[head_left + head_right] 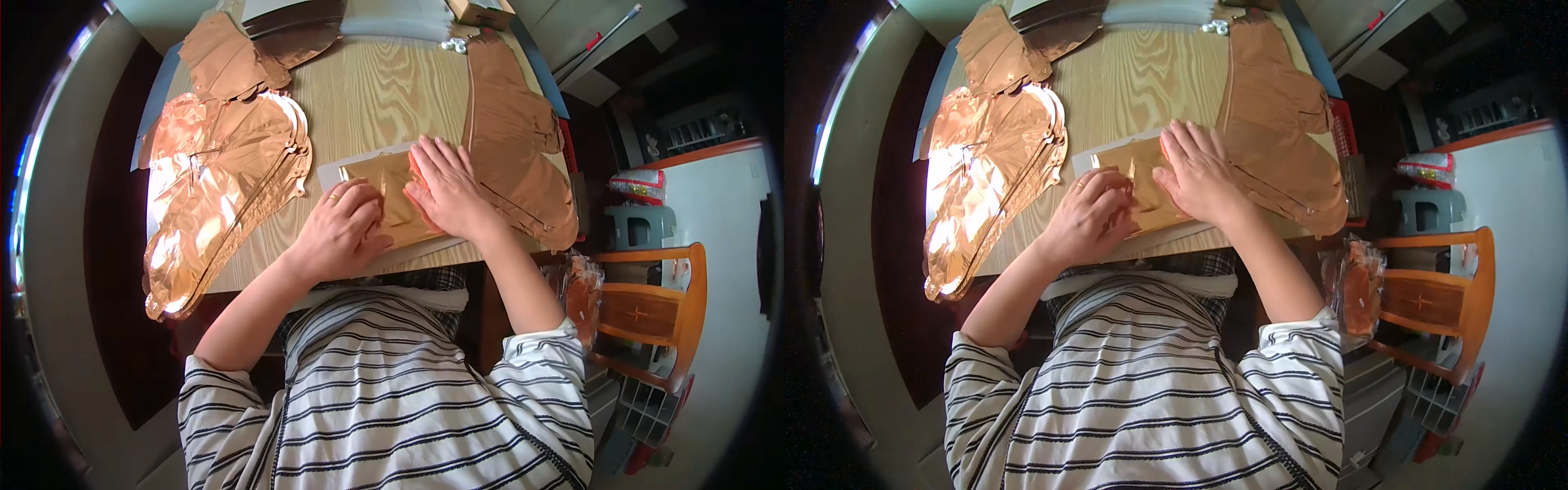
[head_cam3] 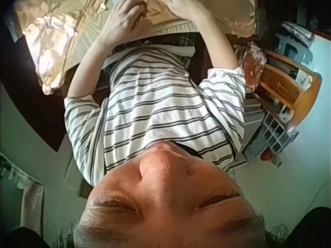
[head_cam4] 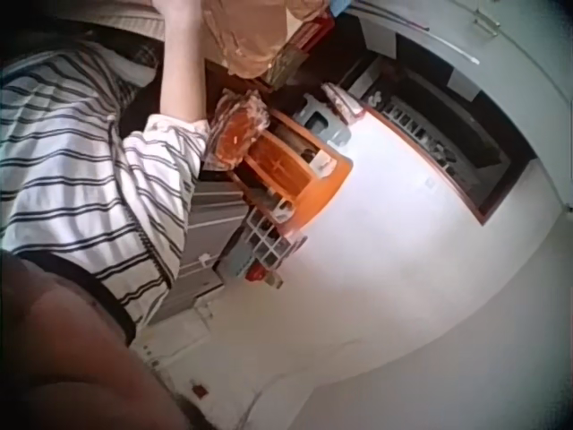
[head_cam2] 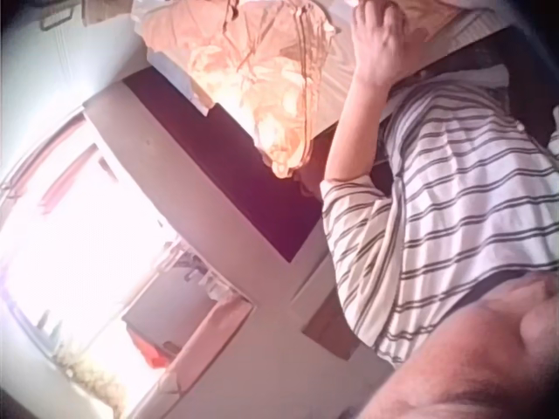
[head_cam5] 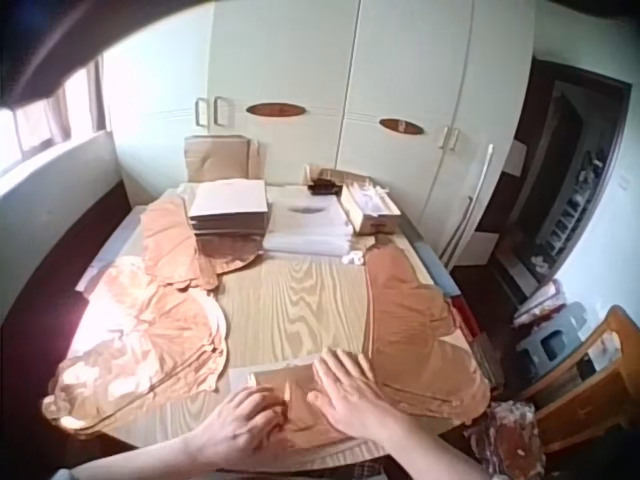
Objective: Folding metallic balloons and placing them into plastic packaging with cardboard header inserts.
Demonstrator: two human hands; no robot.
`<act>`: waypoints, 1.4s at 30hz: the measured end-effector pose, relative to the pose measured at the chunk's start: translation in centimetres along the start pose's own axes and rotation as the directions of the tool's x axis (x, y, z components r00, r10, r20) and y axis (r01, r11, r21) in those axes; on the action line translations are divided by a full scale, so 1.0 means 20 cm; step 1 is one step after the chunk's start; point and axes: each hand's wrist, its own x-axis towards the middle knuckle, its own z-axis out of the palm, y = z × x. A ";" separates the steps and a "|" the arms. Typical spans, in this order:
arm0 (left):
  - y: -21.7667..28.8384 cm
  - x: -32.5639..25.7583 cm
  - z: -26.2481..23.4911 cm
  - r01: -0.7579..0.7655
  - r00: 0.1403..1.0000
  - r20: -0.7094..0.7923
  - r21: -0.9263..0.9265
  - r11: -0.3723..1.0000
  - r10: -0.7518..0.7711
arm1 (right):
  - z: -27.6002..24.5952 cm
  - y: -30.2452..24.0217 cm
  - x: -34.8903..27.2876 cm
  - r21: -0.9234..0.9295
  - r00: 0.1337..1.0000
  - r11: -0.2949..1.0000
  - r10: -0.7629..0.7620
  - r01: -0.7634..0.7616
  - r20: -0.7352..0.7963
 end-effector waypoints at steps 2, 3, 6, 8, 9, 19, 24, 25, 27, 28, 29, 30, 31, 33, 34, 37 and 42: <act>0.01 -0.01 0.03 0.066 0.998 -0.020 0.007 0.998 -0.065 | 0.02 -0.01 -0.02 -0.023 0.998 0.999 0.024 -0.023 0.054; 0.02 -0.01 0.03 0.108 0.994 -0.035 0.065 0.992 -0.106 | 0.04 0.00 -0.04 -0.031 0.999 0.999 0.022 -0.021 0.045; 0.07 0.01 0.06 0.224 0.974 -0.064 0.205 0.953 -0.215 | 0.06 0.00 -0.05 -0.050 0.999 0.999 0.017 -0.015 0.040; 0.10 0.03 0.09 0.289 0.957 -0.061 0.266 0.920 -0.283 | 0.06 0.00 -0.04 -0.050 0.999 0.999 0.017 -0.015 0.052; 0.10 0.02 0.12 0.301 0.953 -0.050 0.286 0.910 -0.300 | 0.07 0.01 -0.04 -0.045 0.998 0.999 0.019 -0.016 0.061; -0.12 0.05 0.07 0.266 0.943 0.103 0.335 0.904 -0.315 | 0.06 -0.05 0.04 -0.031 0.971 0.975 0.220 -0.218 0.096; -0.16 0.10 0.02 0.244 0.943 0.129 0.359 0.901 -0.307 | 0.08 -0.05 0.07 -0.057 0.966 0.970 0.242 -0.238 0.094; -0.14 0.13 0.03 0.255 0.946 0.099 0.367 0.895 -0.310 | 0.08 -0.05 0.07 -0.063 0.965 0.969 0.243 -0.238 0.096; -0.07 0.20 0.05 0.281 0.948 0.036 0.377 0.882 -0.317 | 0.09 -0.04 0.06 -0.082 0.971 0.973 0.224 -0.218 0.082; -0.09 0.20 0.10 0.238 0.967 0.007 0.341 0.909 -0.256 | 0.09 -0.03 0.06 -0.092 0.974 0.974 0.214 -0.207 0.076; -0.10 0.19 0.13 0.241 0.966 0.009 0.334 0.911 -0.259 | 0.08 -0.03 0.06 -0.079 0.971 0.973 0.224 -0.217 0.083; -0.10 0.19 0.16 0.243 0.965 0.011 0.327 0.913 -0.261 | 0.07 -0.04 0.06 -0.065 0.968 0.971 0.234 -0.228 0.091; -0.11 0.18 0.18 0.245 0.965 0.013 0.321 0.915 -0.263 | 0.07 -0.03 0.06 -0.052 0.965 0.969 0.244 -0.240 0.099; -0.10 0.17 0.18 0.245 0.963 0.025 0.327 0.913 -0.267 | 0.04 0.03 0.06 0.145 0.973 0.963 0.221 -0.228 0.060; -0.10 0.17 0.18 0.250 0.961 0.033 0.326 0.912 -0.275 | 0.02 0.07 0.05 0.241 0.976 0.946 0.213 -0.216 0.039; -0.08 0.16 0.17 0.283 0.952 0.022 0.316 0.905 -0.305 | -0.17 0.12 0.06 0.612 0.958 0.781 0.257 -0.128 -0.128; -0.03 0.15 0.15 0.302 0.944 0.039 0.304 0.904 -0.329 | -0.18 0.00 0.11 0.367 0.990 0.923 0.136 -0.116 -0.028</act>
